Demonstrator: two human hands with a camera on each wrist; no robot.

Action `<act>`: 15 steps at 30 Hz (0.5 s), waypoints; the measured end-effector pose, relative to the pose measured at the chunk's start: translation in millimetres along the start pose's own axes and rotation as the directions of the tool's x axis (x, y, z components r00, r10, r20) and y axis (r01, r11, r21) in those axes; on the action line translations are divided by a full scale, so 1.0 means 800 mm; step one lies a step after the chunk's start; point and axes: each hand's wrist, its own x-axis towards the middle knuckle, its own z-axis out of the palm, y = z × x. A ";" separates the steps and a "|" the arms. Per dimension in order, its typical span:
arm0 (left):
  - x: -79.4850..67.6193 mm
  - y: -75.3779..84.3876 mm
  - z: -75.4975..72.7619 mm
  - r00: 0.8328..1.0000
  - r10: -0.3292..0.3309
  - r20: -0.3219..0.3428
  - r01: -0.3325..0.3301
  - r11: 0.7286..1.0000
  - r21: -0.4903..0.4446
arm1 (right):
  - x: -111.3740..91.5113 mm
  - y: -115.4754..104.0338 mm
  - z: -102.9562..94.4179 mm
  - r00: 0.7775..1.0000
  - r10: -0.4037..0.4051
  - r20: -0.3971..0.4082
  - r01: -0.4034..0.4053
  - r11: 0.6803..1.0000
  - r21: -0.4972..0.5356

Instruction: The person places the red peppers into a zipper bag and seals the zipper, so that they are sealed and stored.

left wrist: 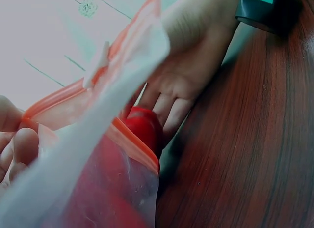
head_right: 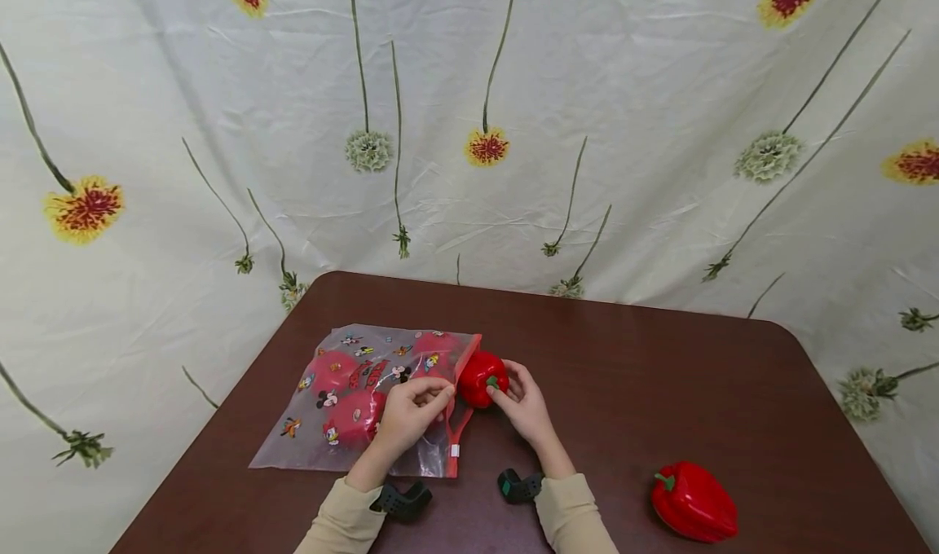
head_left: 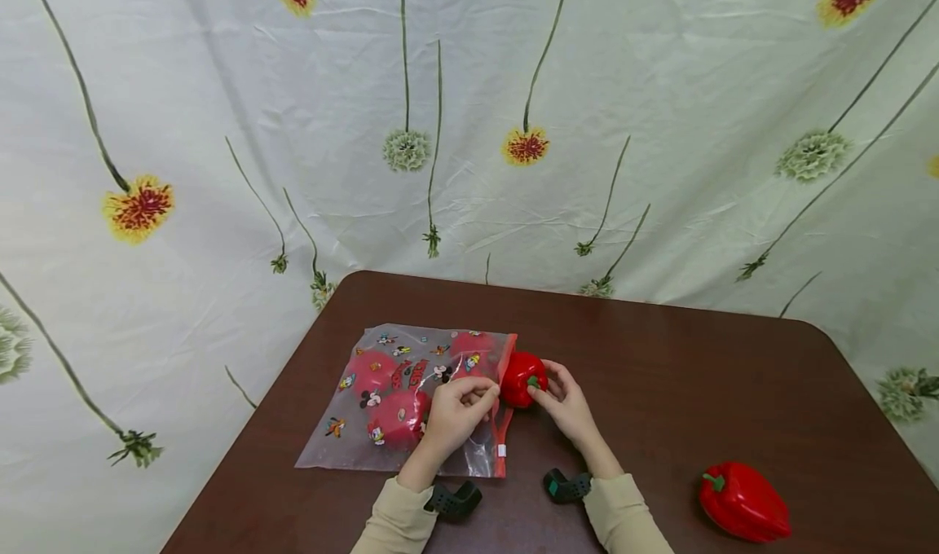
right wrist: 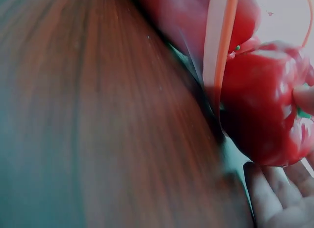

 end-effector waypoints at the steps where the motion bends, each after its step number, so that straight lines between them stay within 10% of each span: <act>1: 0.000 0.000 0.000 1.000 0.001 0.002 -0.001 1.000 -0.001 | 0.000 -0.002 0.002 1.000 -0.017 -0.007 0.017 1.000 -0.021; 15: -0.001 0.003 0.001 1.000 -0.004 0.015 0.004 1.000 0.003 | -0.003 -0.042 0.034 0.991 -0.097 -0.097 0.090 0.993 -0.073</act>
